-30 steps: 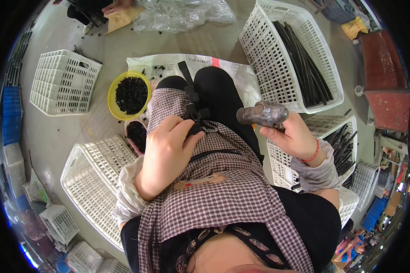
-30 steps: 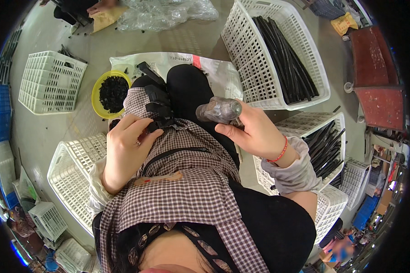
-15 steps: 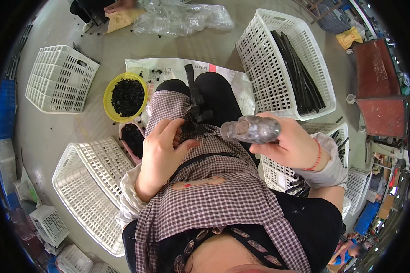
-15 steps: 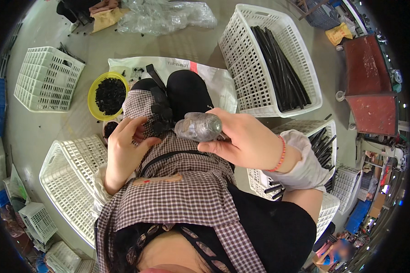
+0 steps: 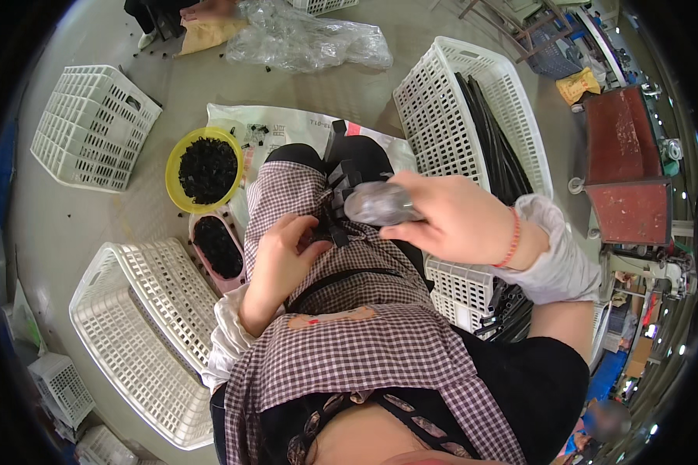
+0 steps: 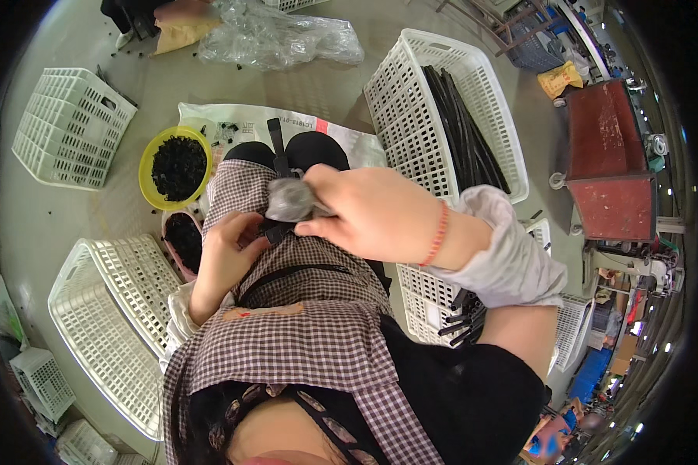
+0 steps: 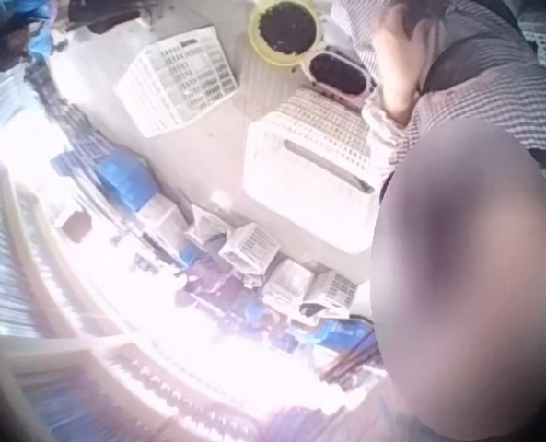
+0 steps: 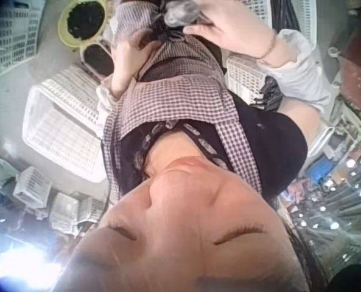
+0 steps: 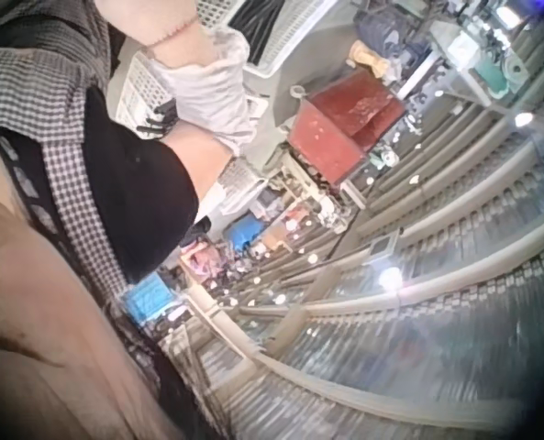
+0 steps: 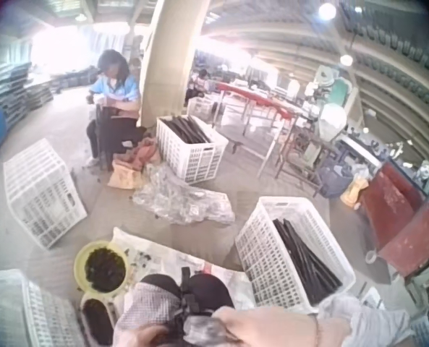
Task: The person inserts small black components into square metal tubes and uses a hammer to tap them into place. They repeatedly pick up components from a yellow bowl, align them with the tubes, and hammer them in, then place the assembled tubes into a white basket.
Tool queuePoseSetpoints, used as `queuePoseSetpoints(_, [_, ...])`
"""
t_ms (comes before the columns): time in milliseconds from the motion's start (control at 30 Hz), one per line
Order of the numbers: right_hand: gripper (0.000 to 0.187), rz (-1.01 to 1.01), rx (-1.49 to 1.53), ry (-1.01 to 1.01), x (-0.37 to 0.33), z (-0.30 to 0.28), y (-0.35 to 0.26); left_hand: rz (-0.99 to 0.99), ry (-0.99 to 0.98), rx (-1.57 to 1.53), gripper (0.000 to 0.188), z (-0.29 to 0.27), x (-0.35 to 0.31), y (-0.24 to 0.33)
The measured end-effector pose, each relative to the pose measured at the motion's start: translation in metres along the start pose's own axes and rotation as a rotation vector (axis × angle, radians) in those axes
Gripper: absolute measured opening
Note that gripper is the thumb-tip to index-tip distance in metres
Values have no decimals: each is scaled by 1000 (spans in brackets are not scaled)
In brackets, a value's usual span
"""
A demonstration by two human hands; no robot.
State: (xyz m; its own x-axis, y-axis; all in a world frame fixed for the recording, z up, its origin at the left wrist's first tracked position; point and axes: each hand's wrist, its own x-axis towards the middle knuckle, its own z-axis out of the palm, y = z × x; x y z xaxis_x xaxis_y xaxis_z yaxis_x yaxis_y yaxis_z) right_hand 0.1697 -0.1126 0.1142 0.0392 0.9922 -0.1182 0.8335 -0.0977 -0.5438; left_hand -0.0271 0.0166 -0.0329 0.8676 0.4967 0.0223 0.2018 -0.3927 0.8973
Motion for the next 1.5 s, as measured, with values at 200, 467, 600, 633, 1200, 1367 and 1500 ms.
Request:
queuePoseSetpoints(200, [36,94,253,360,-40,2,18,175,-62,340,30,42,3,-41])
queuePoseSetpoints(467, [29,589,580,402,-81,55,67,103,-200,586,34,49,6,-44])
queuePoseSetpoints(600, [25,708,726,468,-89,75,87,197,-104,557,32,41,2,-37])
queuePoseSetpoints(633, [25,717,749,461,-91,83,98,221,-146,591,29,40,2,-43])
queuePoseSetpoints(1200, [26,866,876,419,-90,127,133,200,-14,375,35,27,29,-38])
queuePoseSetpoints(1367, [26,851,905,415,-88,129,134,171,3,326,28,26,38,-46])
queuePoseSetpoints(1500, [25,884,898,431,-92,134,143,162,220,229,34,-12,41,-54])
